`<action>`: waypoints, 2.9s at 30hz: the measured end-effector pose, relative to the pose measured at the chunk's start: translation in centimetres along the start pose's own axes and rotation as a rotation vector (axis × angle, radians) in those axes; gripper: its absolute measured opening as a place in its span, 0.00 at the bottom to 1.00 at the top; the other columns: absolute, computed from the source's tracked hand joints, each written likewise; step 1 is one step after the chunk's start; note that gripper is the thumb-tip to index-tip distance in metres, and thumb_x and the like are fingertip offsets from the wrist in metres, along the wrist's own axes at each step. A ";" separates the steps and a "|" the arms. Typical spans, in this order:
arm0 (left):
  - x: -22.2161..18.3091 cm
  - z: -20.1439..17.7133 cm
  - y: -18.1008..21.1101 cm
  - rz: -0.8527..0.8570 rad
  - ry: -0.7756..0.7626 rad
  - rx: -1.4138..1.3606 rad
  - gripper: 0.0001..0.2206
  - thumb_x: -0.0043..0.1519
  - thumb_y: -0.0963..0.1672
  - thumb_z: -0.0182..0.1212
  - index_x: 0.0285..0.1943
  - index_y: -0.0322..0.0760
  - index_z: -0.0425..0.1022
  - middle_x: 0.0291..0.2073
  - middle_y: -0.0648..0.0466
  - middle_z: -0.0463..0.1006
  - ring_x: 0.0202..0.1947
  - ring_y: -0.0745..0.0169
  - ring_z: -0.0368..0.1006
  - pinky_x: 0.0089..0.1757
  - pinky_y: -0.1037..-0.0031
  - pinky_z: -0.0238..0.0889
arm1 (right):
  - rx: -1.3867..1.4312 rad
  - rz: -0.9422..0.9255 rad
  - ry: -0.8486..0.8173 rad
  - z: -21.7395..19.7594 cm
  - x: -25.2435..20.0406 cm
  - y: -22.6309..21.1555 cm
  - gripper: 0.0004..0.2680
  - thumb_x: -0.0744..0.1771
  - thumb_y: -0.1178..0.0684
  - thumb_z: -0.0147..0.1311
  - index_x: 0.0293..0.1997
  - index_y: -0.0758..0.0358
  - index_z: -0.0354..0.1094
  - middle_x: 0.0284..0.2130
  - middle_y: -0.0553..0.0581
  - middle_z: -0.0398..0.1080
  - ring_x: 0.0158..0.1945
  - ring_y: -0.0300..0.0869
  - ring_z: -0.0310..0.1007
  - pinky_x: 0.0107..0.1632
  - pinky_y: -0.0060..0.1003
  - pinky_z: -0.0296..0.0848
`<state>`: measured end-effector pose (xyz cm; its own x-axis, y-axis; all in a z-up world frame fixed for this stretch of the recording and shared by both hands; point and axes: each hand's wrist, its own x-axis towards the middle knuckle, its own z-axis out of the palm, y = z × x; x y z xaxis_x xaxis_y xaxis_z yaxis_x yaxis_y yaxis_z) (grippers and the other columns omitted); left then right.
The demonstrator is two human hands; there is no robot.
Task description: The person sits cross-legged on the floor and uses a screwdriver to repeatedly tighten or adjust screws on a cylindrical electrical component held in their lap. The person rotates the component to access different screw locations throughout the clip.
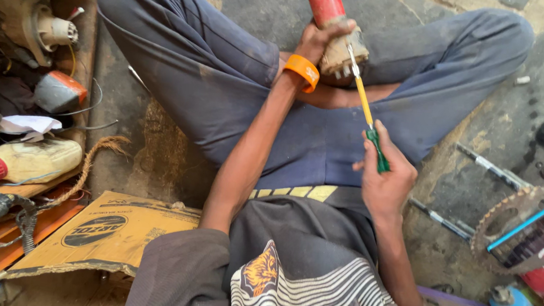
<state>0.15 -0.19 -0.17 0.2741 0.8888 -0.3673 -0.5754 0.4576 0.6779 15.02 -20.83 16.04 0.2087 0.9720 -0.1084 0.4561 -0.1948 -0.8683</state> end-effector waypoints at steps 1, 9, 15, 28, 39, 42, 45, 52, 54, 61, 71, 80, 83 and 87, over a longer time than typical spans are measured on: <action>-0.1 0.0 -0.2 -0.015 0.007 -0.008 0.21 0.53 0.48 0.73 0.46 0.28 0.71 0.31 0.49 0.79 0.28 0.61 0.78 0.33 0.69 0.76 | -0.040 -0.017 0.008 0.0 -0.3 -0.3 0.14 0.70 0.65 0.54 0.65 0.72 0.67 0.43 0.61 0.77 0.32 0.34 0.76 0.35 0.28 0.77; 0.1 -0.1 -0.8 0.069 0.064 0.007 0.21 0.55 0.46 0.74 0.49 0.27 0.69 0.33 0.48 0.79 0.29 0.61 0.78 0.35 0.69 0.76 | 0.752 0.460 -0.044 -1.2 1.1 1.1 0.17 0.69 0.66 0.56 0.68 0.69 0.65 0.51 0.61 0.76 0.38 0.36 0.77 0.35 0.26 0.74; 0.0 -0.2 -0.3 -0.023 -0.033 -0.099 0.23 0.52 0.46 0.73 0.50 0.25 0.70 0.35 0.46 0.82 0.31 0.59 0.81 0.36 0.67 0.79 | 1.531 0.777 -0.318 -1.5 2.0 2.5 0.18 0.69 0.65 0.55 0.69 0.69 0.63 0.53 0.63 0.73 0.40 0.37 0.77 0.34 0.25 0.73; -0.3 0.0 -0.2 0.055 0.128 -0.063 0.23 0.53 0.46 0.74 0.50 0.29 0.68 0.35 0.46 0.78 0.30 0.59 0.78 0.34 0.68 0.77 | 0.853 0.495 -0.167 -1.9 2.8 0.4 0.20 0.68 0.63 0.53 0.70 0.69 0.58 0.58 0.66 0.68 0.44 0.39 0.76 0.32 0.24 0.71; 0.7 -0.4 -0.7 -0.002 0.123 -0.124 0.25 0.51 0.47 0.75 0.51 0.29 0.67 0.35 0.46 0.79 0.31 0.58 0.79 0.34 0.68 0.77 | 0.648 0.447 -0.286 -2.4 2.6 1.3 0.22 0.68 0.62 0.52 0.72 0.69 0.54 0.63 0.70 0.64 0.48 0.41 0.74 0.30 0.23 0.69; 0.9 -0.4 -1.1 0.039 0.144 -0.058 0.26 0.52 0.47 0.76 0.51 0.27 0.68 0.33 0.47 0.78 0.29 0.59 0.78 0.32 0.68 0.76 | 0.042 0.100 -0.137 -2.3 2.3 0.7 0.22 0.68 0.61 0.51 0.72 0.69 0.53 0.64 0.71 0.62 0.49 0.42 0.74 0.30 0.23 0.68; 0.7 -0.4 -1.0 0.028 0.158 -0.046 0.27 0.51 0.48 0.75 0.51 0.26 0.68 0.33 0.47 0.78 0.29 0.60 0.78 0.33 0.70 0.76 | 0.011 0.070 -0.112 -2.4 2.5 0.7 0.23 0.67 0.61 0.51 0.72 0.69 0.52 0.65 0.71 0.61 0.50 0.42 0.74 0.29 0.22 0.68; -0.1 0.0 -0.4 -0.003 0.119 -0.094 0.26 0.52 0.47 0.74 0.53 0.30 0.66 0.35 0.47 0.79 0.31 0.60 0.79 0.35 0.70 0.76 | 1.667 0.821 -0.214 -2.4 2.3 2.8 0.22 0.68 0.60 0.48 0.73 0.72 0.49 0.67 0.79 0.59 0.49 0.42 0.73 0.27 0.21 0.67; -0.2 0.0 -0.5 0.037 0.062 -0.055 0.26 0.53 0.47 0.74 0.53 0.29 0.66 0.36 0.47 0.79 0.32 0.60 0.79 0.36 0.70 0.76 | 1.759 0.815 -0.282 -2.2 1.6 3.2 0.21 0.70 0.62 0.45 0.74 0.74 0.50 0.65 0.81 0.62 0.44 0.38 0.74 0.24 0.20 0.64; 0.2 0.0 -0.5 0.009 0.049 -0.118 0.24 0.52 0.46 0.74 0.51 0.29 0.67 0.35 0.47 0.81 0.32 0.59 0.80 0.36 0.69 0.76 | 0.740 0.499 -0.159 -2.8 -0.6 2.0 0.18 0.72 0.57 0.43 0.73 0.73 0.55 0.48 0.69 0.70 0.20 0.31 0.59 0.18 0.22 0.56; -0.2 -0.3 0.1 -0.010 -0.008 -0.018 0.23 0.55 0.49 0.73 0.48 0.27 0.72 0.34 0.49 0.80 0.31 0.61 0.79 0.36 0.70 0.76 | 1.489 0.741 -0.326 -1.8 0.0 2.7 0.18 0.75 0.56 0.43 0.76 0.72 0.52 0.44 0.64 0.71 0.20 0.31 0.60 0.20 0.22 0.59; 1.5 -1.2 -1.4 0.037 0.062 -0.009 0.21 0.54 0.48 0.74 0.46 0.29 0.73 0.33 0.48 0.81 0.30 0.59 0.79 0.34 0.69 0.76 | 0.144 0.148 -0.101 -0.8 1.0 0.5 0.23 0.69 0.58 0.48 0.75 0.66 0.50 0.50 0.67 0.71 0.28 0.33 0.68 0.23 0.21 0.64; 0.8 -1.5 -2.1 0.033 0.101 -0.057 0.20 0.53 0.48 0.74 0.45 0.28 0.73 0.31 0.48 0.80 0.29 0.58 0.79 0.33 0.68 0.76 | 0.485 0.332 -0.136 -1.5 1.0 0.3 0.24 0.68 0.59 0.50 0.75 0.66 0.49 0.53 0.68 0.70 0.32 0.35 0.72 0.24 0.21 0.66; 1.0 0.0 -0.6 0.016 0.109 -0.140 0.20 0.53 0.46 0.75 0.47 0.31 0.71 0.34 0.52 0.79 0.31 0.62 0.77 0.35 0.70 0.75 | 1.508 0.934 -0.056 -2.1 2.4 0.5 0.26 0.66 0.57 0.50 0.73 0.65 0.47 0.56 0.74 0.70 0.33 0.37 0.75 0.22 0.19 0.66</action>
<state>0.74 0.39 -0.99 0.1833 0.8842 -0.4295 -0.6828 0.4289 0.5915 17.56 -18.88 16.38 -0.1329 0.6277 -0.7670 -0.9088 -0.3860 -0.1584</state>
